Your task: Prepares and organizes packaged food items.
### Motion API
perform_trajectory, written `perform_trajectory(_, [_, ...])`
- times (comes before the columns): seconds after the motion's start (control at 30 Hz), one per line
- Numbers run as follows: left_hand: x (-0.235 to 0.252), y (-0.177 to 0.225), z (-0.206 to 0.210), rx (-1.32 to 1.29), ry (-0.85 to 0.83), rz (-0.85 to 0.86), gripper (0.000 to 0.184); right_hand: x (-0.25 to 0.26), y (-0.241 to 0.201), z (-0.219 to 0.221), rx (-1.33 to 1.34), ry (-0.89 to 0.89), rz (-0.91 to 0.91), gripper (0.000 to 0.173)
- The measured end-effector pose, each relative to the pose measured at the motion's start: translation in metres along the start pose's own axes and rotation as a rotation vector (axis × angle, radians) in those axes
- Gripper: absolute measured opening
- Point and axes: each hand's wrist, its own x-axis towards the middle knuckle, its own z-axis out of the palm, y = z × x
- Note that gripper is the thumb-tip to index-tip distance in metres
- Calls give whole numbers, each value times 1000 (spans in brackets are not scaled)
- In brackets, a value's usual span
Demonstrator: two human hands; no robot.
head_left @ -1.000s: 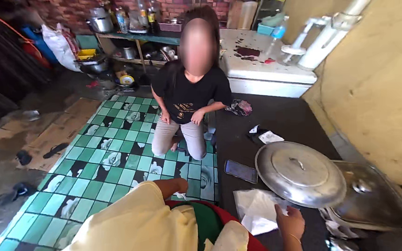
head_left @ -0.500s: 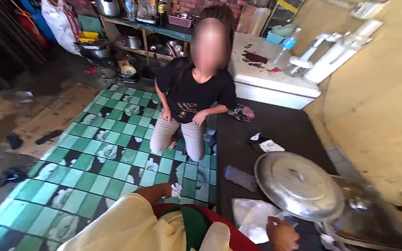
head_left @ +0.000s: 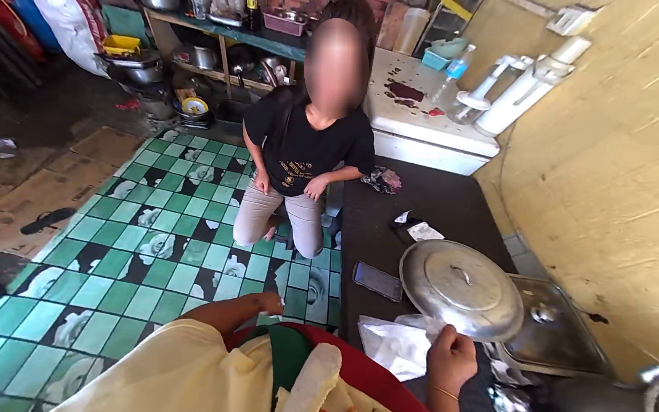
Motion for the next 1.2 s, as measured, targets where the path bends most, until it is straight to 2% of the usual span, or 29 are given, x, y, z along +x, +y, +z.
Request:
perform_trajectory(0.07, [-1, 32, -13, -214, 31, 64, 46, 0, -14, 4, 224, 1, 36, 33])
perform_trajectory(0.13, [-10, 66, -20, -536, -39, 83, 50, -5, -21, 9, 511, -20, 22, 22])
perform_trajectory(0.2, [-14, 98, -23, -727, -144, 148, 55, -6, -26, 12, 667, -36, -52, 13])
perform_trajectory(0.3, [-12, 140, -27, -785, -257, 254, 73, -6, -30, 15, 766, -73, -117, 7])
perform_trajectory(0.37, [-9, 162, -24, -798, -284, 327, 84, -12, -31, 8, 829, -169, -157, 11])
perform_trajectory(0.43, [-7, 181, -21, -888, -317, 407, 92, -18, -28, -4, 831, -300, -255, 14])
perform_trajectory(0.5, [-10, 193, -26, -1028, -327, 473, 98, -20, -25, -11, 752, -393, -397, 11])
perform_trajectory(0.6, [-11, 193, -35, -1228, -315, 525, 102, -28, -16, -18, 526, -423, -575, 6])
perform_trajectory(0.73, [-7, 179, -56, -1444, -297, 566, 105, -38, -13, -26, 374, -442, -642, 10])
perform_trajectory(1.0, [-26, 164, -87, -1501, -271, 705, 110, -44, -5, -20, 256, -383, -683, 9])
perform_trajectory(1.1, [-32, 157, -96, -1456, -298, 718, 99, -43, -6, -20, 238, -367, -674, 10])
perform_trajectory(1.2, [-42, 158, -101, -1318, -193, 675, 69, -43, -2, -20, 192, -334, -677, 13])
